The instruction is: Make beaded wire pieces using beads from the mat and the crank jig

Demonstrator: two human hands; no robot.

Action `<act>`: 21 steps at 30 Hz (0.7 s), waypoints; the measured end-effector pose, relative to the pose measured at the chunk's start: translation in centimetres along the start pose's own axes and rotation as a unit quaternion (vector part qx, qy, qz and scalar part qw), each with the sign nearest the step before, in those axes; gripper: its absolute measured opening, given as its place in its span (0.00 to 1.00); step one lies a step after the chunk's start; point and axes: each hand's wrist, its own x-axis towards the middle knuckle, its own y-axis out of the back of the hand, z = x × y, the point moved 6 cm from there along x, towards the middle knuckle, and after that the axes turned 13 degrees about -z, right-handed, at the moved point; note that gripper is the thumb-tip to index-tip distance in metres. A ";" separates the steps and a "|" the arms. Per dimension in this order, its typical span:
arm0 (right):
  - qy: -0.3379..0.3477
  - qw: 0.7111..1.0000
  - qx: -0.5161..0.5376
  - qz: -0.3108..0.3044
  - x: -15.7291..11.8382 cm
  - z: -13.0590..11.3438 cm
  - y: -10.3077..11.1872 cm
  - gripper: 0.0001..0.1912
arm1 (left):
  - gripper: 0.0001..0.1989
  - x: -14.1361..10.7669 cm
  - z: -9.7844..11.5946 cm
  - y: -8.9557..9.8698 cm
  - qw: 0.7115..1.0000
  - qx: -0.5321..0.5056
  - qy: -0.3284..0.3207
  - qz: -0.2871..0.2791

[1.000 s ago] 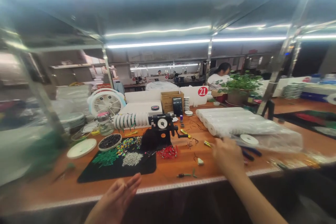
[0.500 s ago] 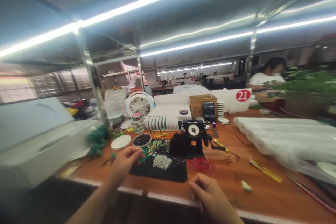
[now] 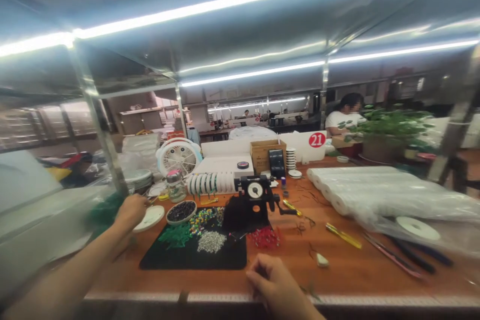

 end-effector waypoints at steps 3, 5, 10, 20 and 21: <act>0.006 1.000 0.002 0.002 0.1 -0.1 0.0 0.12 | 0.09 -2.0 6.2 -2.7 0.994 -0.015 -0.101 -0.041; 0.013 1.000 0.007 -0.001 0.2 -0.2 0.0 0.12 | 0.10 -3.6 10.9 -6.0 0.981 -0.034 -0.164 -0.102; 0.032 0.999 -0.002 0.007 0.2 -0.4 0.1 0.11 | 0.07 -4.7 18.3 -11.6 0.972 -0.056 -0.192 -0.125; 0.049 0.999 0.003 0.006 0.6 0.4 0.1 0.11 | 0.10 1.1 18.5 -13.6 0.980 -0.068 -0.084 -0.165; 0.048 0.999 0.003 0.007 0.6 0.3 0.2 0.10 | 0.10 1.4 18.4 -13.7 0.979 -0.074 -0.080 -0.170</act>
